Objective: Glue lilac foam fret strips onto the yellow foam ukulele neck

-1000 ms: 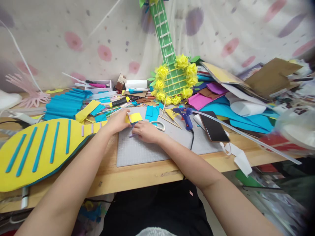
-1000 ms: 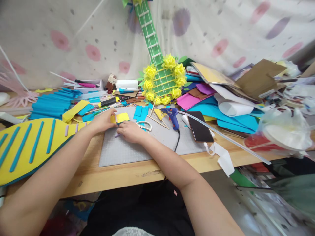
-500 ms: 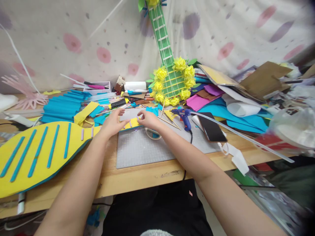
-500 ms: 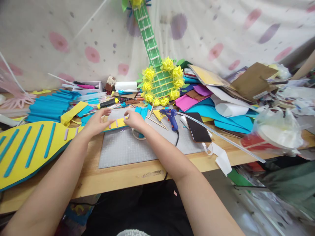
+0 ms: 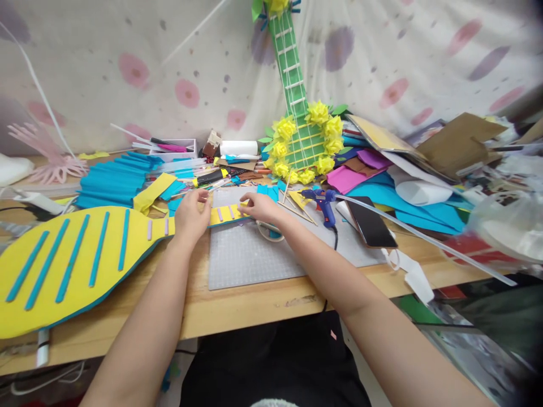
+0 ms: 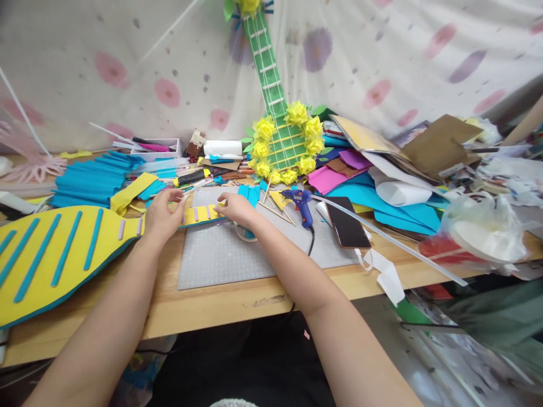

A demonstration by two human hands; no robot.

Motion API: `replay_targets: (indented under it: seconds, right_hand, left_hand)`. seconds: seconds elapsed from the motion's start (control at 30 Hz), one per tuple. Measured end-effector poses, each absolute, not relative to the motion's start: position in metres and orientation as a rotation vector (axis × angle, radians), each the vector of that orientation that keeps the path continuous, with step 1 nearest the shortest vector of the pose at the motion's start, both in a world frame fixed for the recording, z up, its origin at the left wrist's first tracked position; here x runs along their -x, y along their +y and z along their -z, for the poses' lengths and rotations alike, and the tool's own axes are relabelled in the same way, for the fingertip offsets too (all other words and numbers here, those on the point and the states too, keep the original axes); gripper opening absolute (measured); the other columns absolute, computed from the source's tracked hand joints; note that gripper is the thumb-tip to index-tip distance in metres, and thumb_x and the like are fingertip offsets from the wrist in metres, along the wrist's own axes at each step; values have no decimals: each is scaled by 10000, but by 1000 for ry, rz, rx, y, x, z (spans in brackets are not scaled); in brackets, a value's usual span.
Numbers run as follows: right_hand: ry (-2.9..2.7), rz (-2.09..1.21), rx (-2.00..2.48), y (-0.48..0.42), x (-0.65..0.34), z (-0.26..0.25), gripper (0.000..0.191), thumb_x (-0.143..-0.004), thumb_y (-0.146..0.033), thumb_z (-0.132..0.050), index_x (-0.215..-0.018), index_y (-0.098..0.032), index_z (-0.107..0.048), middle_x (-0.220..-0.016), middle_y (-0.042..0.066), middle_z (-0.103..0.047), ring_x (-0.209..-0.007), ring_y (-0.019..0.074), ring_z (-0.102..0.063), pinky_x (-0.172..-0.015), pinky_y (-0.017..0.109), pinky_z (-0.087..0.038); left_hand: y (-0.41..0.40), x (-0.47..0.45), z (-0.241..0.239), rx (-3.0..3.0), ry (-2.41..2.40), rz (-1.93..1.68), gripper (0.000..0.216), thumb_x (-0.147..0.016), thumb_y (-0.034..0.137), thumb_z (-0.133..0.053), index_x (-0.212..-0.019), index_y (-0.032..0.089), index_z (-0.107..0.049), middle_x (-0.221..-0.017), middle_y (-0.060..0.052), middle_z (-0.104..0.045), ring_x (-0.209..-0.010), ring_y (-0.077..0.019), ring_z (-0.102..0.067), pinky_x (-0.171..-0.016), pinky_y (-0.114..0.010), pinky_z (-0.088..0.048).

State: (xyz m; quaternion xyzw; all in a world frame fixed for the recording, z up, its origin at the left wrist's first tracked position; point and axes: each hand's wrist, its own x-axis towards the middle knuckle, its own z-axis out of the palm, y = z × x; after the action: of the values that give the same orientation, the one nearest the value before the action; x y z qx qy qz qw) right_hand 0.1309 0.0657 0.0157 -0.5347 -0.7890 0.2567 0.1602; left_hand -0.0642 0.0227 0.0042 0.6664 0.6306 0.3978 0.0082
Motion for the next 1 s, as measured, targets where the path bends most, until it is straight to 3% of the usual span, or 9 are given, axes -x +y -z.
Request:
replay_targets:
  seconds: [0.2,0.5,0.87,1.0]
  right_hand:
    - [-1871,-793,1477,68,-154,2,237,-785,-301,-502,-947,-172,-618,-659,-14,-578,-627,108,-533,-605,225,-387]
    - [-1566,-844,1442,63,-172,25,219,-747,-303,-481,-892,-176,-585,-573,-53,-506,-563,106,-506,-570,230,-389]
    - [-1665,-758,1460,64,-171,26,224,-757,-281,-487,-914,-164,-595,-608,-47,-529,-592,104,-509,-593,228,-368]
    - [-1685,-735,1465,65,-172,27,221,-755,-278,-487,-918,-173,-594,-621,-49,-537,-595,100,-508,-600,226,-370]
  left_hand:
    - [19,44,0,-2298,1819,-1007,258,-751,251,-518,-998,177,-534,-1009,-79,-610,-940,-210,-567,-856,-351,-422]
    - [33,22,-12,-2361,1724,-546,531,-663,385,-637,-1132,184,-486,-1144,-102,-593,-1114,-291,-489,-950,-429,-335]
    - [41,10,-15,-2430,1733,-408,549,-657,369,-642,-1140,152,-497,-1104,-126,-616,-1082,-316,-507,-938,-438,-338]
    - [41,11,-18,-2305,1707,-504,524,-670,333,-634,-1141,168,-474,-1082,-100,-623,-1046,-277,-535,-889,-405,-388]
